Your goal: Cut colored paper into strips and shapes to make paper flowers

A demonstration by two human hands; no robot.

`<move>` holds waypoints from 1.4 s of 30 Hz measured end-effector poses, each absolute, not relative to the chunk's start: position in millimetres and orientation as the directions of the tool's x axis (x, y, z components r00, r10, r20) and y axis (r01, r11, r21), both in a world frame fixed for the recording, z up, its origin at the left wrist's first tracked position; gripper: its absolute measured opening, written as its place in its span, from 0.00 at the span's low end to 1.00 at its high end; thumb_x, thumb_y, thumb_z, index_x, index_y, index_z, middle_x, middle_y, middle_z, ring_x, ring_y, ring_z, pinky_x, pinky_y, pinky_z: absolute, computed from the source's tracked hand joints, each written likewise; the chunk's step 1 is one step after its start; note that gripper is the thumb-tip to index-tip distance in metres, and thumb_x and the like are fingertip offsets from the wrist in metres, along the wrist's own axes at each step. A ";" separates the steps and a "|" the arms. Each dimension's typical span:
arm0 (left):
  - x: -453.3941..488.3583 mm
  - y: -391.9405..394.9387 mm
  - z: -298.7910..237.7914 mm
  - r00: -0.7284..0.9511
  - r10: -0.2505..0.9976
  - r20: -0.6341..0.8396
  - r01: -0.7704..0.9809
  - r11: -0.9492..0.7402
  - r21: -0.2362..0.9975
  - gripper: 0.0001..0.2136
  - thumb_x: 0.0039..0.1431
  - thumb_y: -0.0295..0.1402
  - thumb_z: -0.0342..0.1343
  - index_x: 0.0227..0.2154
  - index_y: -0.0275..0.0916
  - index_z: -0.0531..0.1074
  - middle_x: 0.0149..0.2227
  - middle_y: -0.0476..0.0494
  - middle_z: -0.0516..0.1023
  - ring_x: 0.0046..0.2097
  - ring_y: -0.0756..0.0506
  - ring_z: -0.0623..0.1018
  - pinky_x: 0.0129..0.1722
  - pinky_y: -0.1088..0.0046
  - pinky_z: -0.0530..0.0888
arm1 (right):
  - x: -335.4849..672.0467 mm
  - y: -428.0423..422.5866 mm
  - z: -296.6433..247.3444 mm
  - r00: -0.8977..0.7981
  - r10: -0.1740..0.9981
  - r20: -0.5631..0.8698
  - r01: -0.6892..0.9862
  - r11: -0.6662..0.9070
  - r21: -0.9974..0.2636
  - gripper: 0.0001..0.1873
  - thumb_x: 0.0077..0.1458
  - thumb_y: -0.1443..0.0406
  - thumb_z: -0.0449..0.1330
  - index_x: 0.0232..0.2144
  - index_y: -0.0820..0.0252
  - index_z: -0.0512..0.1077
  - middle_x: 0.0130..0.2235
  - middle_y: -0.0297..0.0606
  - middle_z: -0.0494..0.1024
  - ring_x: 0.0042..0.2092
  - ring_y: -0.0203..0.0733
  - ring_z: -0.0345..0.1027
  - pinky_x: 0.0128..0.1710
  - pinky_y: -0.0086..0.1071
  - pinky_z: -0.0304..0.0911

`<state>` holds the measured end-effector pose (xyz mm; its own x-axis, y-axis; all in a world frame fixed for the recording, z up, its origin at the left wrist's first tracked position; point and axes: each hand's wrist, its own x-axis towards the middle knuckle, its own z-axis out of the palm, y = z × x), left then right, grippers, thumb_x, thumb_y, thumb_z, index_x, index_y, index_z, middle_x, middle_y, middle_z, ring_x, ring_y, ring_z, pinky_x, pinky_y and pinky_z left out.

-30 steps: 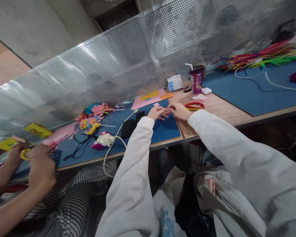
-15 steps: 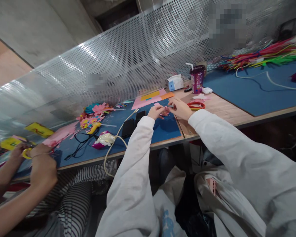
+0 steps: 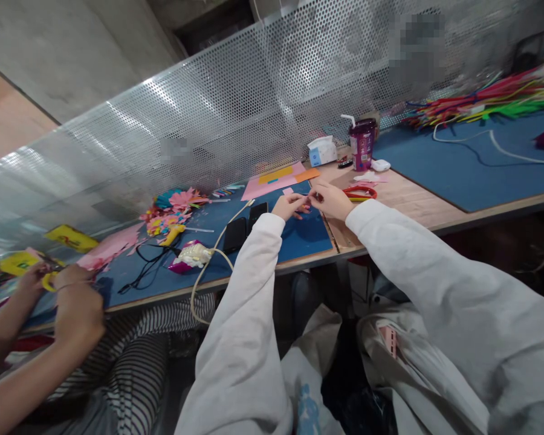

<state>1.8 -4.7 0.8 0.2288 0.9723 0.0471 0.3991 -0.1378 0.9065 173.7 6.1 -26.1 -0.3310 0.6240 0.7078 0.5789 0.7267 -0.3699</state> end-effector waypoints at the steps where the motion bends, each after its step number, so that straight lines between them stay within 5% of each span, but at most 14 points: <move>1: 1.9 -4.8 1.0 0.227 0.973 0.048 0.400 -0.138 0.906 0.12 0.57 0.38 0.57 0.38 0.33 0.74 0.34 0.41 0.81 0.33 0.48 0.81 0.27 0.77 0.75 | 173.7 5.9 -25.9 -0.338 0.623 0.705 0.579 0.728 -0.366 0.05 0.54 0.67 0.55 0.29 0.60 0.71 0.36 0.40 0.74 0.32 0.38 0.66 0.31 0.30 0.58; 12: 3.3 -9.8 5.1 0.214 0.976 0.038 0.391 -0.121 0.913 0.16 0.54 0.39 0.60 0.41 0.32 0.76 0.36 0.38 0.82 0.36 0.47 0.81 0.30 0.75 0.75 | 173.6 1.6 -23.8 -0.362 0.637 0.680 0.677 0.681 -0.278 0.07 0.56 0.66 0.54 0.30 0.59 0.72 0.36 0.41 0.73 0.32 0.39 0.65 0.28 0.30 0.56; 27: 4.8 -3.9 -3.8 0.178 0.983 -0.043 0.259 -0.005 0.966 0.08 0.55 0.33 0.58 0.34 0.31 0.76 0.37 0.38 0.81 0.34 0.49 0.81 0.29 0.77 0.73 | 167.8 -13.6 -13.3 -0.467 0.648 0.602 0.799 0.600 -0.027 0.12 0.62 0.68 0.49 0.36 0.65 0.72 0.41 0.50 0.74 0.44 0.47 0.66 0.26 0.33 0.51; 42: 1.2 -1.1 -0.2 0.131 0.989 -0.062 0.079 0.052 0.996 0.11 0.50 0.36 0.62 0.31 0.32 0.77 0.34 0.37 0.82 0.33 0.48 0.81 0.26 0.78 0.72 | 170.6 -6.5 -22.2 -0.491 0.571 0.658 0.708 0.702 -0.080 0.17 0.63 0.66 0.48 0.44 0.62 0.76 0.43 0.48 0.74 0.46 0.46 0.64 0.32 0.33 0.60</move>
<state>1.2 -1.1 -0.2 0.1309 0.9895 -0.0618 0.0792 0.0517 0.9955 170.6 -6.5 -22.2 -0.4912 0.5711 0.6577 0.7080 0.7016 -0.0804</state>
